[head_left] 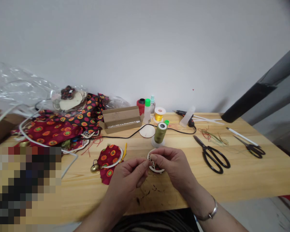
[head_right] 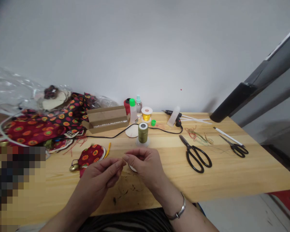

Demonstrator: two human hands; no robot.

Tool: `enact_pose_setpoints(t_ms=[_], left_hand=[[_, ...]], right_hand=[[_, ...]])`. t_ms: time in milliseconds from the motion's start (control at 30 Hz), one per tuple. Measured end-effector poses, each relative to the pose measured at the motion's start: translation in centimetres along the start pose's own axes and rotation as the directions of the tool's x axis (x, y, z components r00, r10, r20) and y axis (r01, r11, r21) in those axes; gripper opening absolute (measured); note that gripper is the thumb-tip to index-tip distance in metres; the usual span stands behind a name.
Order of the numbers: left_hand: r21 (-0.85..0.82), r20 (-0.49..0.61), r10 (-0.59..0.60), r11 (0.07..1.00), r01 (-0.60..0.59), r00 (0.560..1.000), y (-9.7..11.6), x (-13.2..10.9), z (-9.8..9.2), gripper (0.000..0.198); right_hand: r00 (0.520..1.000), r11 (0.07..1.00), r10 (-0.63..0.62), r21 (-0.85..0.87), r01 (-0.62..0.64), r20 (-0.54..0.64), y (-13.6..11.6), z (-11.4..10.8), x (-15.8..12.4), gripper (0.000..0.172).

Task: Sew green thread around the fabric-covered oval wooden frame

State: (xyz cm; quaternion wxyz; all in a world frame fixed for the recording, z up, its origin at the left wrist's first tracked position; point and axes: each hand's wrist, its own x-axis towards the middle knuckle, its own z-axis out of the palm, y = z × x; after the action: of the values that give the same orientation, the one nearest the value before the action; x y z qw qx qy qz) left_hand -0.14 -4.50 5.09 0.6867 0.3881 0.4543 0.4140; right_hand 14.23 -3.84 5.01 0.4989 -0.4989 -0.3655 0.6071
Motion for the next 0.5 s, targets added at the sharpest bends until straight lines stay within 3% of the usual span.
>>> enact_pose_setpoints(t_ms=[333, 500], left_hand=[[0.028, 0.005, 0.022, 0.999, -0.022, 1.0, -0.04, 0.16, -0.14, 0.022], [-0.059, -0.023, 0.002, 0.998, -0.004, 1.0, -0.08, 0.56, -0.45, 0.02]], right_hand=[[0.993, 0.992, -0.111, -0.068, 0.108, -0.03, -0.12, -0.19, -0.31, 0.022], [0.958, 0.957, -0.248, -0.116, 0.265, 0.144, -0.65, -0.31, -0.94, 0.008]])
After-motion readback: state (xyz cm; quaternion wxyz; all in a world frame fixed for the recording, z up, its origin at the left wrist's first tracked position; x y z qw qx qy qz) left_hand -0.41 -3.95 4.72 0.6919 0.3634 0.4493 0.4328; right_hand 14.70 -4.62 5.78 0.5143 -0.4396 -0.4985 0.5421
